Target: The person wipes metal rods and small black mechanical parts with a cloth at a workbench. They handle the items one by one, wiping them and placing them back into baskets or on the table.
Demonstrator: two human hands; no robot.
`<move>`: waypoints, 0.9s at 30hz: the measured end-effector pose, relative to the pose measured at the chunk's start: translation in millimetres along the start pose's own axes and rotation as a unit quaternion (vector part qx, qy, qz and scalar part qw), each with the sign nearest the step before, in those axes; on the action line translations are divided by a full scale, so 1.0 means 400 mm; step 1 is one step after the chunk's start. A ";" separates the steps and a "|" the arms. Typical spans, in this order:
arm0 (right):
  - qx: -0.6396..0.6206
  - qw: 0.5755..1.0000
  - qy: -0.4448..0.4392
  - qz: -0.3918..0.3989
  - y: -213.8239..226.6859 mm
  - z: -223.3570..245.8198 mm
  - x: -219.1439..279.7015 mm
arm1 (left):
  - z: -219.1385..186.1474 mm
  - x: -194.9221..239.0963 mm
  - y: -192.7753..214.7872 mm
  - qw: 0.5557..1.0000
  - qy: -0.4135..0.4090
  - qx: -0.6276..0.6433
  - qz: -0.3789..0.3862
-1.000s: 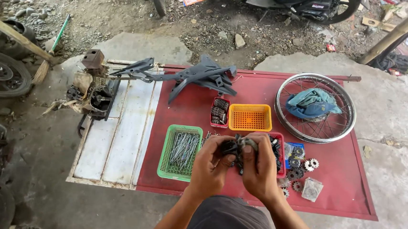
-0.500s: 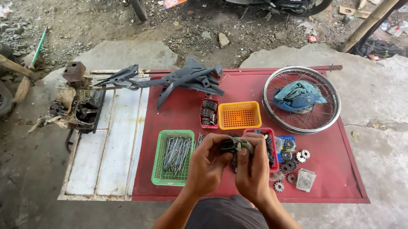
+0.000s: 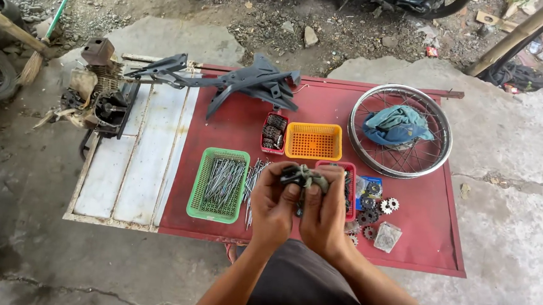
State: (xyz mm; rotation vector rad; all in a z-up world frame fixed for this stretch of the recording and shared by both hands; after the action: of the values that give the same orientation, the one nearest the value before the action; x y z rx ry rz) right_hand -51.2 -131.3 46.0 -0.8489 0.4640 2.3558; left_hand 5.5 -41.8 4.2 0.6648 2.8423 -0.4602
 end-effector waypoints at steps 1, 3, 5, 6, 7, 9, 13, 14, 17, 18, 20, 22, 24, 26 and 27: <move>-0.001 1.000 0.002 0.000 0.002 -0.004 0.000 | -0.003 -0.008 0.005 1.000 -0.002 0.000 0.000; -0.027 0.999 -0.017 0.022 -0.004 -0.014 0.003 | -0.020 -0.019 0.018 0.999 -0.047 -0.018 0.002; -0.041 0.999 -0.022 0.024 0.005 -0.022 -0.018 | -0.033 -0.039 0.026 0.997 -0.069 -0.032 0.020; -0.054 0.998 -0.029 0.026 0.007 -0.026 -0.026 | -0.041 -0.047 0.029 0.994 -0.089 -0.043 0.039; -0.054 0.998 -0.030 0.024 0.007 -0.021 -0.035 | -0.048 -0.051 0.036 0.994 -0.088 -0.044 0.041; -0.049 0.998 -0.031 0.009 0.008 -0.012 -0.052 | -0.060 -0.056 0.049 0.994 -0.091 -0.029 0.059; -0.029 0.999 -0.009 0.025 -0.016 0.003 -0.083 | -0.093 -0.080 0.084 0.987 -0.099 -0.087 0.091; -0.041 0.999 -0.011 0.033 -0.027 0.003 -0.088 | -0.081 -0.082 0.097 0.988 -0.086 -0.080 0.098; -0.046 0.998 -0.003 0.051 -0.057 0.012 -0.094 | -0.079 -0.096 0.124 0.986 -0.078 -0.082 0.120; -0.042 0.997 0.006 0.065 -0.067 0.018 -0.094 | -0.083 -0.100 0.128 0.984 -0.081 -0.092 0.130; -0.028 0.997 0.019 0.075 -0.073 0.014 -0.088 | -0.089 -0.107 0.136 0.982 -0.077 -0.103 0.136; -0.013 0.996 0.034 0.085 -0.073 0.008 -0.085 | -0.106 -0.119 0.140 0.980 -0.075 -0.114 0.144; -0.007 0.992 0.082 0.093 -0.065 0.010 -0.088 | -0.145 -0.131 0.131 0.956 -0.126 -0.211 0.162; -0.005 0.991 0.089 0.100 -0.048 0.000 -0.093 | -0.158 -0.131 0.121 0.956 -0.132 -0.203 0.165; -0.006 0.990 0.096 0.105 -0.039 -0.005 -0.097 | -0.166 -0.131 0.114 0.956 -0.137 -0.199 0.169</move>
State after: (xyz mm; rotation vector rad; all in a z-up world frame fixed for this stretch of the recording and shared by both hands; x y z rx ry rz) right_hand -16.3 -136.3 68.5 -1.0849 0.6452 2.4787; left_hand 65.5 -1.5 67.5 0.8958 2.3878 0.0746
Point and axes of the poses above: each hand's wrist, its own x-axis away from the middle knuckle, its own y-axis out of the back of the hand, z = x × y, the point moved 5 cm from there along -x, towards the middle knuckle, and after that the axes turned 9 degrees about -x, right-handed, at the moved point
